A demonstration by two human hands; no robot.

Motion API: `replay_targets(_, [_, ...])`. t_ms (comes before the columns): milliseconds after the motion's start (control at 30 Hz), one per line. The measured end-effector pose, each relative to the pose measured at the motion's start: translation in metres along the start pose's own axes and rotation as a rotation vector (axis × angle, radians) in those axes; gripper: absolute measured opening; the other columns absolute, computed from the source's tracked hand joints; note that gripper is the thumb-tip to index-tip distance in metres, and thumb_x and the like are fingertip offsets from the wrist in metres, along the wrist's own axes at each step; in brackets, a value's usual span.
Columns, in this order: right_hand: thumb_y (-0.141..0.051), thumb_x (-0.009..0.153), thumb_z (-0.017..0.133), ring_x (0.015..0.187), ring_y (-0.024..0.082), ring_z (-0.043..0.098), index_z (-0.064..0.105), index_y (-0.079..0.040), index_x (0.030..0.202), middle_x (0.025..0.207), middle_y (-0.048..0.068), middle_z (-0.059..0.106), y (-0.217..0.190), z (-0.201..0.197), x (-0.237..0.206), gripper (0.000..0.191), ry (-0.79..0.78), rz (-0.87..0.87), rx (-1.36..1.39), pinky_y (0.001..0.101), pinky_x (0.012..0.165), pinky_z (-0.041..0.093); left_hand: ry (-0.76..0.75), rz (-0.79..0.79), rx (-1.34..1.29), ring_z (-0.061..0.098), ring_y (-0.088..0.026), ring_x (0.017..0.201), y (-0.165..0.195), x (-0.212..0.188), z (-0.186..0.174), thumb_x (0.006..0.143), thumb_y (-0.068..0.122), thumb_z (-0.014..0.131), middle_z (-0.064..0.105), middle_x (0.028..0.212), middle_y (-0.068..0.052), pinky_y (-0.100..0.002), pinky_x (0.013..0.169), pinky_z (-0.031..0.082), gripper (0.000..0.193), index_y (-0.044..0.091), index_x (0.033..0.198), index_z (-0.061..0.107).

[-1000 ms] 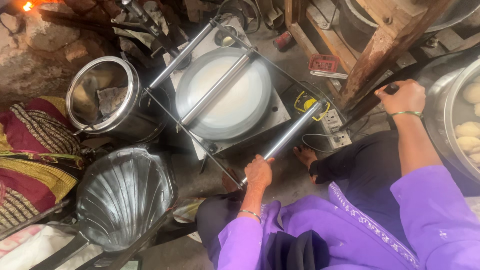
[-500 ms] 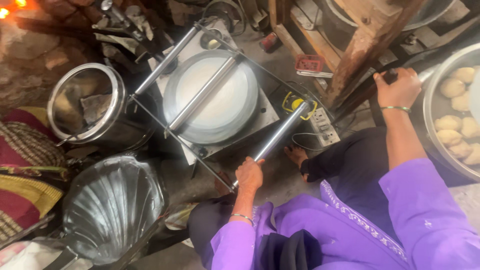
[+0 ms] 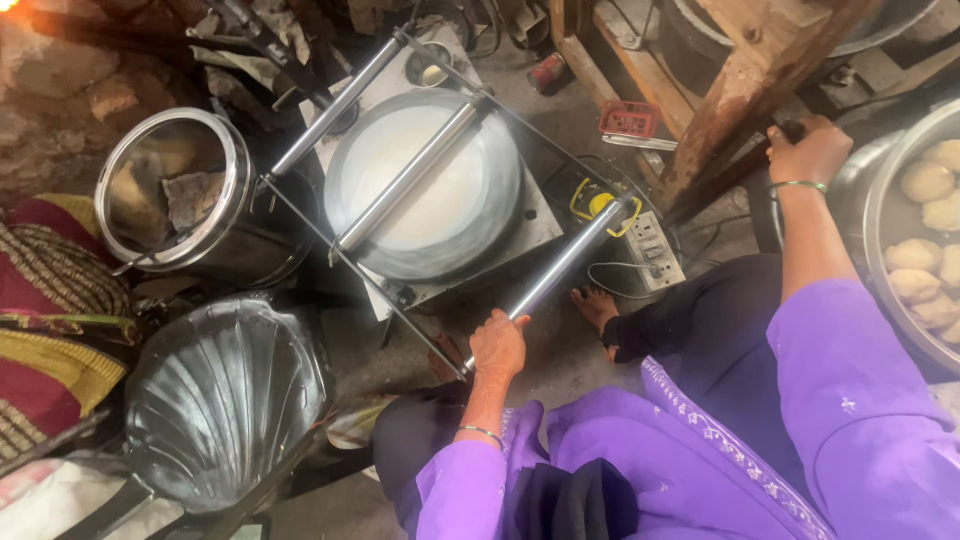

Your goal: The person places dough balls on a plastic sheet on a manual papad rolling machine and pulls the lever to flatten each into a thin round disc. They peel the flattened papad off the sheet, stack finished papads on a plate, and hand them to a coworker who roasts them over a wood-fired flame.

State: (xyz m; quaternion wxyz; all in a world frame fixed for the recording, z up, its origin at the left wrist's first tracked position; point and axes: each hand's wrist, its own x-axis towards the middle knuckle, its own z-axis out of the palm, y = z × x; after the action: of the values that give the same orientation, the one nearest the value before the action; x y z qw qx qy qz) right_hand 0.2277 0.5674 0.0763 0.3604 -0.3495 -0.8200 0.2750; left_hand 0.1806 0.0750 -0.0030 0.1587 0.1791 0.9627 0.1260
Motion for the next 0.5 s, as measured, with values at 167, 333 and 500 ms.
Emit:
replay_targets(167, [-0.004,0.086,0.083,0.075,0.026,0.075,0.074,0.002,0.106,0.085,0.014,0.073,-0.008,0.003,0.0,0.022,0.003,0.029,-0.05,0.0365,0.071,0.058,0.005,0.001,0.005,0.069,-0.041,0.094,0.0,0.0,-0.001,0.102,0.051,0.053,0.071,0.101,-0.022,-0.051,0.082,0.053,0.053,-0.002,0.106,0.06])
replay_targets(333, [-0.01,0.079,0.09,0.091,0.037,0.071,0.076,-0.003,0.099,0.097,0.017,0.075,-0.015,0.002,0.002,0.025,0.13,-0.2,-0.355,0.0449,0.08,0.056,0.035,0.018,0.009,0.07,-0.04,0.092,0.001,0.0,-0.003,0.101,0.051,0.055,0.072,0.098,-0.021,-0.051,0.081,0.054,0.052,-0.001,0.105,0.061])
replay_targets(500, [-0.021,0.079,0.092,0.094,0.041,0.069,0.07,0.0,0.101,0.104,0.02,0.073,-0.018,0.008,0.003,0.038,0.102,-0.005,-0.352,0.0491,0.083,0.054,0.061,-0.008,-0.009,0.07,-0.04,0.092,-0.001,0.002,-0.002,0.099,0.054,0.058,0.072,0.097,-0.021,-0.05,0.081,0.054,0.055,-0.001,0.104,0.062])
